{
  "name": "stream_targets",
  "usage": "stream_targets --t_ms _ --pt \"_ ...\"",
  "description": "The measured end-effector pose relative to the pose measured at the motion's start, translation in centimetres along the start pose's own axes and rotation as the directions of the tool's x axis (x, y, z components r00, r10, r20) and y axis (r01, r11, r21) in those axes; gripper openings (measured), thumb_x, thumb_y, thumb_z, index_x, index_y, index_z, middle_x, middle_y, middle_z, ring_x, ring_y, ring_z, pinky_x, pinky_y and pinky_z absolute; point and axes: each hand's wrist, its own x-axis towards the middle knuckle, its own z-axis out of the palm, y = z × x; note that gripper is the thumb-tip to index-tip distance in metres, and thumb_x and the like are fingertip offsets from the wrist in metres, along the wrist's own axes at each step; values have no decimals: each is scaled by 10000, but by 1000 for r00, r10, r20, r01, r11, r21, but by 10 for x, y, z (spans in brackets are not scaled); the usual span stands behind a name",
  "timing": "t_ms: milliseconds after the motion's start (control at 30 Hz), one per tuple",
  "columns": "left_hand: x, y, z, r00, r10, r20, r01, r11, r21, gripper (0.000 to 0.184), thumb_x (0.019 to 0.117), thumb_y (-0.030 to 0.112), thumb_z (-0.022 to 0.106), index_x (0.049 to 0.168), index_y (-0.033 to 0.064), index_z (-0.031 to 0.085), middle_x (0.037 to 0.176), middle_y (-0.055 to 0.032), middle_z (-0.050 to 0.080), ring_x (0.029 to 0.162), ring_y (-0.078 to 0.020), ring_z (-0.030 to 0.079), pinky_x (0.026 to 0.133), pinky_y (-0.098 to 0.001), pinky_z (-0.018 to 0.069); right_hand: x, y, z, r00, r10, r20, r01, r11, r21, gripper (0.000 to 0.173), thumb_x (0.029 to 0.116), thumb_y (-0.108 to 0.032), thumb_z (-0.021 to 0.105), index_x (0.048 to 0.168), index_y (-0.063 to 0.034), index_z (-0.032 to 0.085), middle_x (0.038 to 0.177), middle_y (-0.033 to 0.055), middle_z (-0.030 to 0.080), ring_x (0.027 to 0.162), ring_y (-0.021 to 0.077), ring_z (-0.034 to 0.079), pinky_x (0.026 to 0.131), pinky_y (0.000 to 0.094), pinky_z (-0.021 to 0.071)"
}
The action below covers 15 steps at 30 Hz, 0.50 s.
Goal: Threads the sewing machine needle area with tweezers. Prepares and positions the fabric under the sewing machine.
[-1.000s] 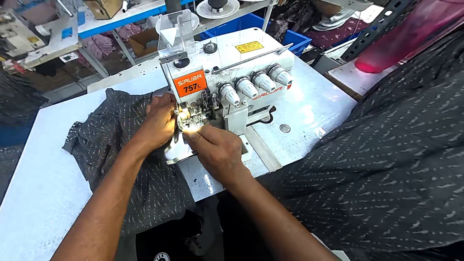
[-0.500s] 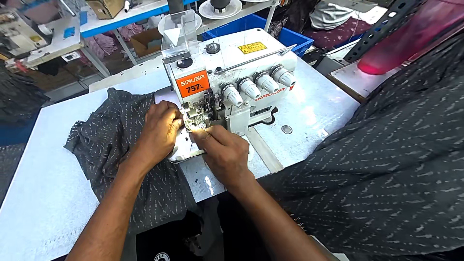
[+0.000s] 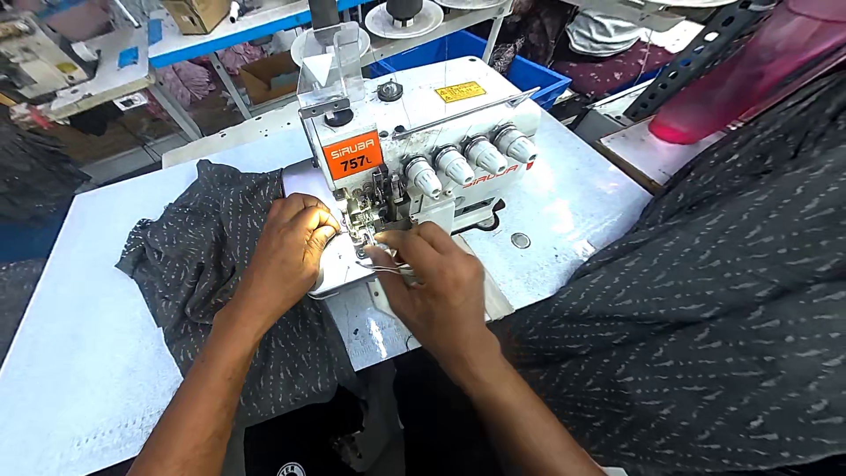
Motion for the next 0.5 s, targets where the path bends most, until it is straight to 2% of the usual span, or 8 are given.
stream_targets --t_ms 67,133,233,300,367,433,500 --pt "0 -1 0 1000 -1 -3 1 1000 0 173 1020 159 545 990 137 714 1199 -23 624 1176 -199 557 995 -391 461 1 -4 14 1000 8 -7 -8 1000 -10 226 931 -356 741 958 -133 756 808 11 623 601 135 599 451 315 462" --pt "-1 -2 -3 1000 -19 3 19 999 -30 174 1017 157 555 1018 132 727 1230 -24 617 1172 -187 559 990 -385 468 2 -4 27 1000 29 -1 -29 999 -33 202 910 -335 757 963 -140 749 821 19 622 597 151 604 447 330 464" --pt "2 -8 -16 985 -161 -69 142 964 -226 235 1029 129 543 1203 71 689 1255 -57 631 1124 -146 634 961 -365 559 -2 0 36 999 42 -35 -43 998 -37 182 889 -272 757 1000 -129 752 853 24 646 622 147 621 459 325 483" --pt "15 -10 -27 943 -295 -155 209 885 -416 279 1054 160 524 1285 37 619 1245 -91 647 1091 -160 662 949 -385 572 -5 2 40 997 36 -74 -37 999 -20 188 879 -263 754 999 -120 757 876 28 653 635 135 622 469 309 491" --pt "41 -9 -39 902 -376 -211 198 796 -572 324 1056 190 525 1329 26 583 1250 -104 645 1087 -182 665 936 -399 578 -6 4 42 995 28 -98 -28 1000 -8 196 870 -261 751 995 -110 757 883 31 661 642 134 627 474 306 496" --pt "72 -5 -51 885 -437 -163 201 673 -712 333 1073 243 507 1346 65 578 1233 -76 656 1067 -190 666 891 -391 578 -6 4 43 994 32 -102 -32 999 6 204 862 -262 756 993 -105 753 882 32 664 636 134 626 473 312 498" --pt "99 -3 -56 897 -439 -47 229 555 -800 352 1090 319 480 1347 115 604 1178 -41 684 1033 -185 679 858 -374 582 -7 4 42 993 49 -107 -48 999 5 197 859 -260 755 990 -113 755 880 24 663 641 131 625 473 310 493"
